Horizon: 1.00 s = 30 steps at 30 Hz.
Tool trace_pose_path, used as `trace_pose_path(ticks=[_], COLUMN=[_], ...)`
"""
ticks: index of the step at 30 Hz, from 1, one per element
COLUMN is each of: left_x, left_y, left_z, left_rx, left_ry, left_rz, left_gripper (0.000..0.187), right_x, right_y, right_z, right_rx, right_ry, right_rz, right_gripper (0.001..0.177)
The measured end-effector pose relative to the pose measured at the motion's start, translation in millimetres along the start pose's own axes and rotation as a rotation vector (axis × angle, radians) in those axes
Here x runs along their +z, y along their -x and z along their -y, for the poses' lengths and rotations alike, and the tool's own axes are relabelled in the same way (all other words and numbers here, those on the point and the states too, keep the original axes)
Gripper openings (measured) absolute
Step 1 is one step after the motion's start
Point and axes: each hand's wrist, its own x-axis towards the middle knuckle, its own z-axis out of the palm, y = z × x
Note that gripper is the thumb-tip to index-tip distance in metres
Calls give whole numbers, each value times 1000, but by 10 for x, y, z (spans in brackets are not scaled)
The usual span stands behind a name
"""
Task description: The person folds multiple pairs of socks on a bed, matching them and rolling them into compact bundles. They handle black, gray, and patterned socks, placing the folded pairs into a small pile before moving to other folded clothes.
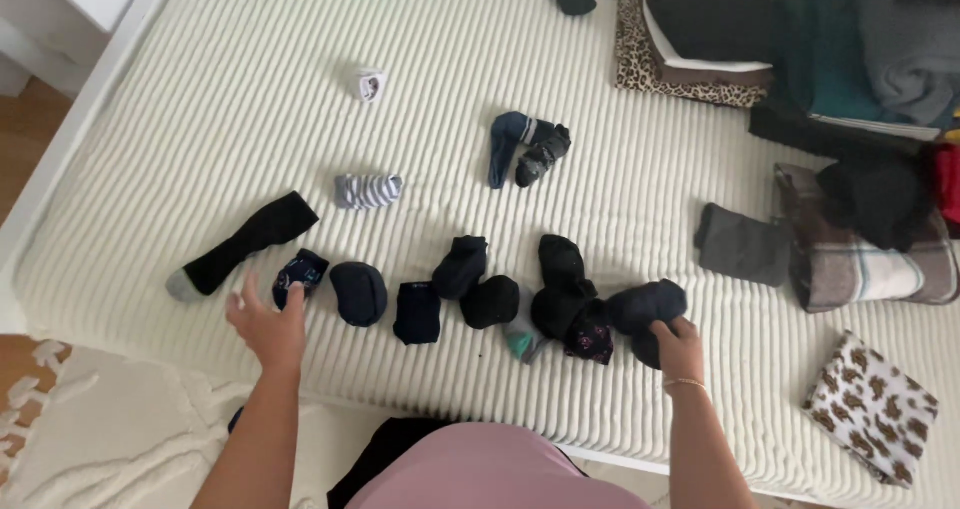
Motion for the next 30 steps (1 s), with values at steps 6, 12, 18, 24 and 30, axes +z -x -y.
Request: trace_pose_path(ticks=[6, 12, 18, 24, 30], left_x=[14, 412, 198, -168, -1033], left_y=[370, 576, 466, 204, 704], left_z=[-639, -1123, -1277, -458, -843], left_rx=[-55, 69, -120, 89, -412], left_ry=[364, 564, 467, 313, -11], left_rz=[438, 684, 759, 272, 1530], left_gripper=[70, 63, 59, 44, 55], right_x=[496, 1261, 1651, 672, 48], right_y=[744, 1011, 885, 1390, 1743], right_z=[1436, 2176, 2247, 2800, 2365], right_rx=[61, -67, -285, -58, 113], right_ry=[-405, -436, 174, -539, 699], right_rz=[114, 421, 475, 755, 737], right_gripper=[32, 41, 65, 55, 77])
